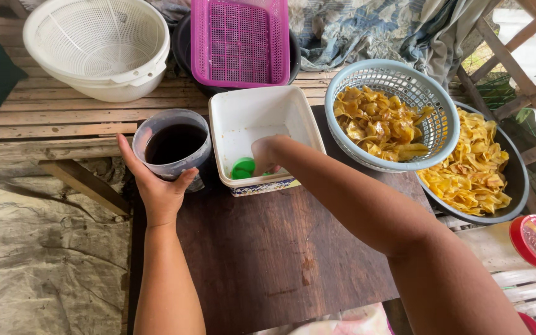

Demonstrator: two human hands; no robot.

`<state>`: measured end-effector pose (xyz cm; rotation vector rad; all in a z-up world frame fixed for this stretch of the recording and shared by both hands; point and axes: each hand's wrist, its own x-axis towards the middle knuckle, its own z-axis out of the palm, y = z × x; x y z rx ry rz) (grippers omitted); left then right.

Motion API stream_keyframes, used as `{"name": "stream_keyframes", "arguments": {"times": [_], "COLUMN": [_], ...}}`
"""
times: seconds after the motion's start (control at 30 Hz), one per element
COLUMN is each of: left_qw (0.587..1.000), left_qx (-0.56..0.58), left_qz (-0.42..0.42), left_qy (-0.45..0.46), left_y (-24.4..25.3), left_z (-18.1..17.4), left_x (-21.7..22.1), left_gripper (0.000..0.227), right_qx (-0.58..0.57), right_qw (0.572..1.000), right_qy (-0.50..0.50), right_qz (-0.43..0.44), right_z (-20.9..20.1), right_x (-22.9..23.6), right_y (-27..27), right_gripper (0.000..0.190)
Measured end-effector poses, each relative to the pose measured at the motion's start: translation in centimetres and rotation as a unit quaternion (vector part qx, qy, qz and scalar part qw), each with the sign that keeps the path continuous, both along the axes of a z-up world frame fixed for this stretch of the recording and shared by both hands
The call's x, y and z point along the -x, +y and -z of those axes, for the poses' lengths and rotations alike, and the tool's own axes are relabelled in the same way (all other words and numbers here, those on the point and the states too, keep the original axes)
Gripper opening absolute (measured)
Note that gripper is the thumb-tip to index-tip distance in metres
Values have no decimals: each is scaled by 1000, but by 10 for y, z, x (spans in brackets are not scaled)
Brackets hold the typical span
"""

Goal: The person transfers fried banana chips from a strainer into a plastic bin and uses a scoop to pour a dark liquid over them while tossing them by hand.

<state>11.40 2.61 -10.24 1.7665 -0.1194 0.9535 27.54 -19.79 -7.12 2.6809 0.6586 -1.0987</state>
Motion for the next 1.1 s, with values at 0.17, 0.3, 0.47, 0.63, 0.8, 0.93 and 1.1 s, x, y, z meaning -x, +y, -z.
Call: {"name": "stream_keyframes", "arguments": {"times": [0.17, 0.3, 0.47, 0.63, 0.8, 0.93, 1.1], "left_qw": [1000, 1000, 998, 997, 998, 997, 996], "left_qx": [-15, -15, -29, -12, -35, -48, 25], "left_qz": [-9, 6, 6, 41, 46, 59, 87], "left_qy": [8, 13, 61, 69, 39, 27, -17], "left_y": [1, 2, 5, 8, 13, 13, -3], "left_z": [4, 1, -8, -15, -6, -10, -17], "left_x": [1, 1, 4, 5, 6, 4, 6], "left_gripper": [135, 140, 152, 147, 139, 138, 137], "right_qx": [-15, -98, -235, -358, -335, -386, -506], "right_qw": [994, 992, 950, 868, 870, 817, 748], "right_qy": [43, -17, -204, -340, -349, -419, -429], "right_qz": [-104, -78, 23, -60, -94, -92, 17], "right_z": [32, -22, -158, -177, -150, -171, -180], "right_x": [-20, -18, 13, 45, 80, 104, 96], "right_y": [-8, -20, -24, 33, 78, 33, -157], "right_gripper": [37, 32, 21, 30, 10, 28, 37]}}
